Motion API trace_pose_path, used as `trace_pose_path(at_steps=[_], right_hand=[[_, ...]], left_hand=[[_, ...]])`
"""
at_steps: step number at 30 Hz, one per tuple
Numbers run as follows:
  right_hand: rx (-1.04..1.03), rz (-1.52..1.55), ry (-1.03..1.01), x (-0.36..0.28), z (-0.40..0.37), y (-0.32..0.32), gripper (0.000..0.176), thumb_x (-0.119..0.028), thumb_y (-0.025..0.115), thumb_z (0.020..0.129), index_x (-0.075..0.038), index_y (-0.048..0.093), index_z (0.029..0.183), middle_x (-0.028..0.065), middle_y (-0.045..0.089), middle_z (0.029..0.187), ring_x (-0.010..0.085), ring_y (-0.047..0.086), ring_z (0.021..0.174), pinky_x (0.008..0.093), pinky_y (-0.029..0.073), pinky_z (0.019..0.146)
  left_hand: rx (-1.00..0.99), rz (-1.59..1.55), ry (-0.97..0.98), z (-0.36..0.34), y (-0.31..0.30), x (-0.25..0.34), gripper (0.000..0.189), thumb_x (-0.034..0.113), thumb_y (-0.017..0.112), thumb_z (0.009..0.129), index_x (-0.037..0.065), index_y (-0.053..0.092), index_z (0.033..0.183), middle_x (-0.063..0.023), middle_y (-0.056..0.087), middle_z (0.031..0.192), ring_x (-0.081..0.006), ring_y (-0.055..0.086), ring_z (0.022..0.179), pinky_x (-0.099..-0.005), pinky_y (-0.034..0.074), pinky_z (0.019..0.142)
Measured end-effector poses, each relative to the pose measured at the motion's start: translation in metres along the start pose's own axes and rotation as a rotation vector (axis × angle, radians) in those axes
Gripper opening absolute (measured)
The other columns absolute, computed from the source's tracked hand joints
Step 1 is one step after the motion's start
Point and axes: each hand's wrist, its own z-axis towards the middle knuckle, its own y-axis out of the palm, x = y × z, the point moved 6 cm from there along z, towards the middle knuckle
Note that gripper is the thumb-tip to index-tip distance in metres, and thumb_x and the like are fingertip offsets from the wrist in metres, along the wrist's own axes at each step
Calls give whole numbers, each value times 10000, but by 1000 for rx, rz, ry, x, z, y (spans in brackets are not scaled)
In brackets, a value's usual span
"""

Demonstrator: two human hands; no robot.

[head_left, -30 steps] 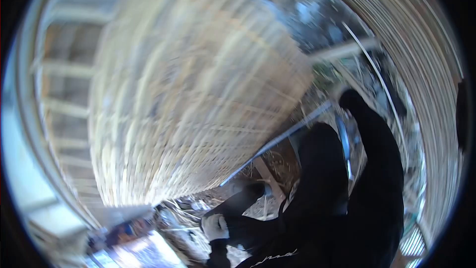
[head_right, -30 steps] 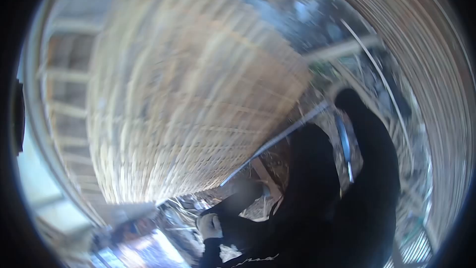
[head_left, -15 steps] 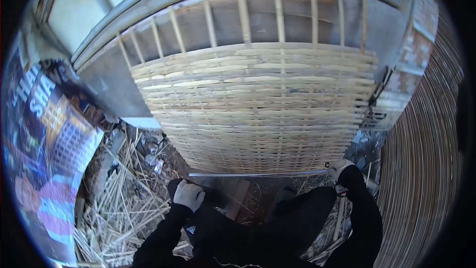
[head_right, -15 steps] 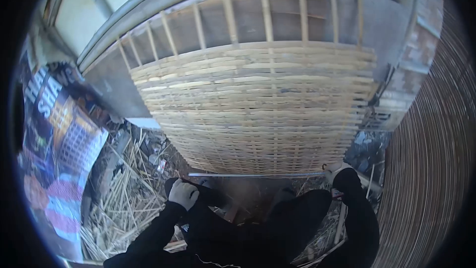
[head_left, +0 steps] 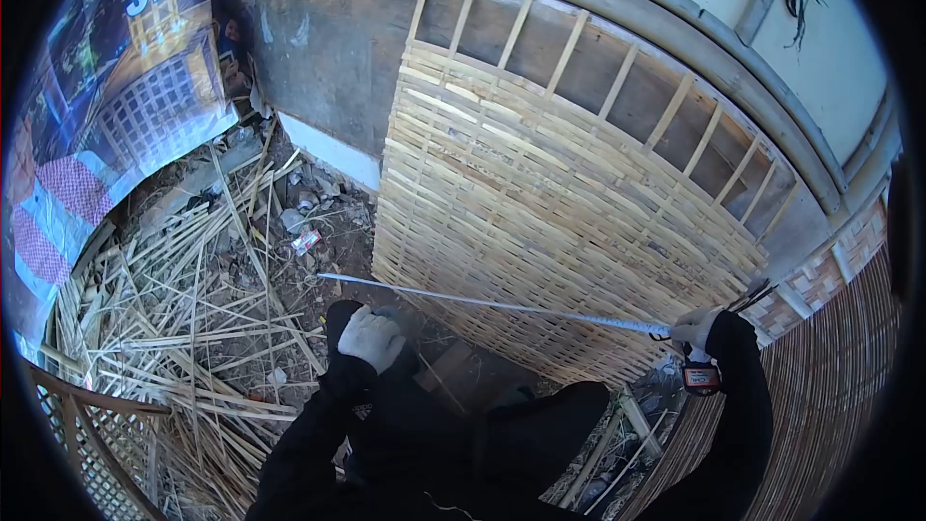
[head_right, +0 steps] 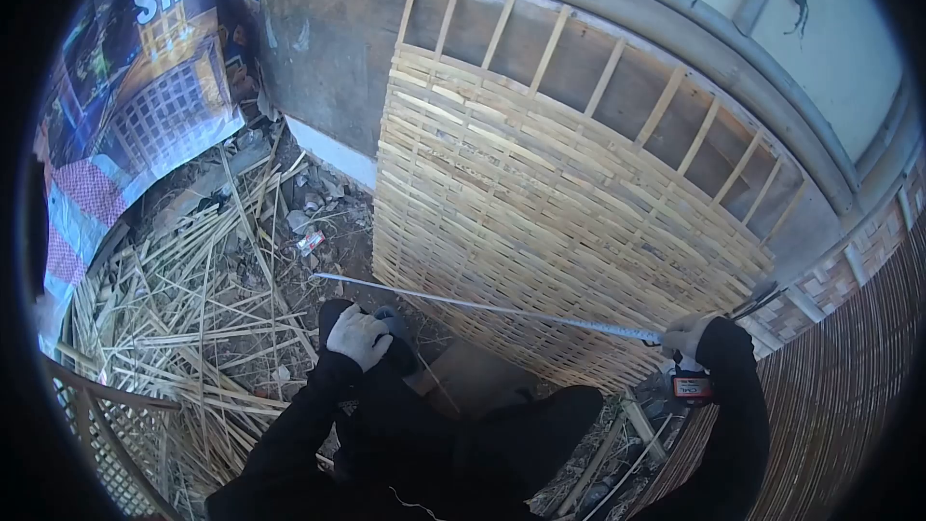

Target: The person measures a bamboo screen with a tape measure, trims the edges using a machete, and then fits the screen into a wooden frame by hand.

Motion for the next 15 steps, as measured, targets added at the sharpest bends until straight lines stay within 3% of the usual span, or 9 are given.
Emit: trace_pose_path(at_steps=[3,8,9,11,15], right_hand=[[-159,-132,24,-23,2,-4,295,-367,618,862,-111,763,881,49,716,830,140,646,765,302,500,731],[-349,-143,85,-26,21,13,330,-412,532,905,-172,760,905,2,707,853,148,648,804,306,500,739],[-465,-128,15,-26,27,34,340,-406,513,924,-166,753,927,0,705,868,144,640,829,305,493,761],[-658,-87,-61,-29,30,70,335,-370,485,953,-147,733,995,4,702,914,146,623,893,305,473,823],[-587,-44,-40,-50,14,73,346,-334,502,989,-76,731,1016,23,712,920,136,630,903,297,479,852]], left_hand=[[-121,5,-100,-2,9,-10,198,319,645,841,129,700,821,-80,694,858,-254,657,931,-428,378,1067],[-59,23,-237,8,17,-11,205,330,654,833,135,709,803,-71,697,846,-251,661,922,-427,387,1031],[18,20,-208,12,21,-6,223,334,651,840,129,708,773,-64,696,827,-261,659,909,-422,417,983],[-176,-266,-254,24,55,-4,284,381,640,865,101,692,870,-113,688,868,-297,658,887,-428,420,993],[-234,-589,-375,27,112,1,322,386,636,876,86,680,985,-142,678,994,-313,638,952,-442,427,976]])
